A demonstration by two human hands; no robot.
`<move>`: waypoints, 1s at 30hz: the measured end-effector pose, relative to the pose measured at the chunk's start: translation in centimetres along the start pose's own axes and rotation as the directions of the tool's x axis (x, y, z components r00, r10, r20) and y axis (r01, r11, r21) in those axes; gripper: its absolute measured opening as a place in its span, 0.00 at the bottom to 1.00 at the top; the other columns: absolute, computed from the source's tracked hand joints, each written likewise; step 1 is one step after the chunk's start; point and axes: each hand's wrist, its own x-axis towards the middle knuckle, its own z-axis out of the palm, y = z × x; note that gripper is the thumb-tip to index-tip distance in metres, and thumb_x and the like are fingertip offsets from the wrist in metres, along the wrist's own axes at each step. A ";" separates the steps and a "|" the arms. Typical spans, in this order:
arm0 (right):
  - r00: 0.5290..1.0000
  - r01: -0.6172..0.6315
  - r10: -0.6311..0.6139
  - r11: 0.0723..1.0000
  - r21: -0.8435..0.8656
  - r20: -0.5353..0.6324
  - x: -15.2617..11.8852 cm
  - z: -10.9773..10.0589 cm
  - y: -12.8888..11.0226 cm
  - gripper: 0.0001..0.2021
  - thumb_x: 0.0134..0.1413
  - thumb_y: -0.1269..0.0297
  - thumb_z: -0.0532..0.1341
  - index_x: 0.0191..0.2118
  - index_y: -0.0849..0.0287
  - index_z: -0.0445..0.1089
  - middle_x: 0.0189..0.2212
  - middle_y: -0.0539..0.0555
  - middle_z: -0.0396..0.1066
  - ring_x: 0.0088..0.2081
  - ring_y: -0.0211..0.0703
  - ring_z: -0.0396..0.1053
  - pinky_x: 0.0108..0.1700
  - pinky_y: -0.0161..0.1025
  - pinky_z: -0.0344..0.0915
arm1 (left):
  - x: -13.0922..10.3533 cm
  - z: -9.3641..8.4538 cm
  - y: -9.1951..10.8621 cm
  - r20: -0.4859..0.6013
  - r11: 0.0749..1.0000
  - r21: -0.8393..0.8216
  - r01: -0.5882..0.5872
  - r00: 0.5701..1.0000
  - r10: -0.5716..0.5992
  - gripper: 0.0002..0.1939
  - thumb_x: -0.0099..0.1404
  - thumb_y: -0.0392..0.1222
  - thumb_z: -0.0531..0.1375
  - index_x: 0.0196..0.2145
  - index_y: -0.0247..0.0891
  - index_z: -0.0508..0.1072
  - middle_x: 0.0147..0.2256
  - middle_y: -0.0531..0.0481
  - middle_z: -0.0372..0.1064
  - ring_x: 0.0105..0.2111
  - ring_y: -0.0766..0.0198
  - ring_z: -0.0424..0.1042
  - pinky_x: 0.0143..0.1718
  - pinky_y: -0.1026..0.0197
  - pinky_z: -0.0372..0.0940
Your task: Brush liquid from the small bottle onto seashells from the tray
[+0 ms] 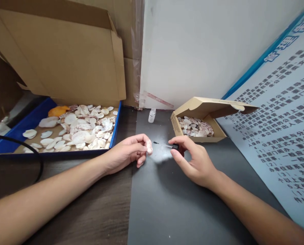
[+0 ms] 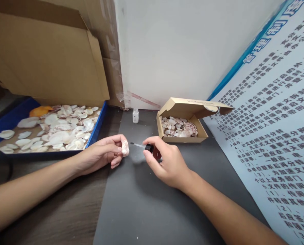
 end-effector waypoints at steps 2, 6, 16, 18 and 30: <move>1.000 0.024 -0.024 0.999 0.034 -0.008 0.0 0.0 -0.1 0.09 0.64 0.66 0.57 0.49 0.55 0.63 0.27 0.48 0.71 0.26 0.37 0.70 0.31 0.33 0.68 | 0.0 0.1 0.0 -0.002 1.000 -0.001 -0.003 1.000 0.003 0.04 0.60 0.34 0.62 0.32 0.35 0.68 0.29 0.53 0.68 0.19 0.74 0.64 0.20 0.68 0.62; 0.999 0.016 -0.014 0.999 -0.029 0.047 0.1 0.1 -0.3 0.08 0.62 0.65 0.58 0.46 0.55 0.61 0.24 0.45 0.69 0.23 0.36 0.69 0.27 0.33 0.65 | 0.0 0.2 0.1 -0.027 1.000 -0.006 -0.004 1.000 0.004 0.05 0.60 0.34 0.62 0.32 0.36 0.67 0.29 0.54 0.67 0.17 0.73 0.64 0.19 0.68 0.62; 0.991 0.134 -0.132 0.963 -0.232 0.026 0.1 0.2 -0.6 0.05 0.64 0.63 0.58 0.44 0.56 0.64 0.26 0.48 0.73 0.24 0.36 0.72 0.29 0.34 0.64 | -0.1 0.1 0.0 -0.022 1.000 -0.009 -0.017 1.000 0.017 0.05 0.61 0.35 0.62 0.33 0.35 0.67 0.30 0.55 0.66 0.17 0.75 0.65 0.19 0.69 0.63; 0.985 0.168 -0.169 0.951 -0.258 0.018 0.2 0.2 -0.6 0.04 0.66 0.63 0.57 0.43 0.56 0.65 0.27 0.49 0.75 0.25 0.37 0.73 0.29 0.34 0.64 | -0.1 0.1 -0.1 -0.021 1.000 -0.021 -0.014 1.000 0.014 0.05 0.61 0.35 0.62 0.33 0.35 0.67 0.31 0.55 0.67 0.17 0.75 0.65 0.19 0.69 0.63; 0.929 0.369 -0.368 0.929 -0.019 0.033 0.4 0.2 -0.7 0.05 0.64 0.69 0.60 0.45 0.54 0.66 0.34 0.52 0.79 0.33 0.39 0.77 0.35 0.35 0.70 | 0.2 -0.2 -0.2 -0.021 0.993 -0.113 0.010 1.000 -0.013 0.07 0.60 0.34 0.62 0.33 0.36 0.65 0.29 0.55 0.68 0.17 0.74 0.66 0.18 0.69 0.63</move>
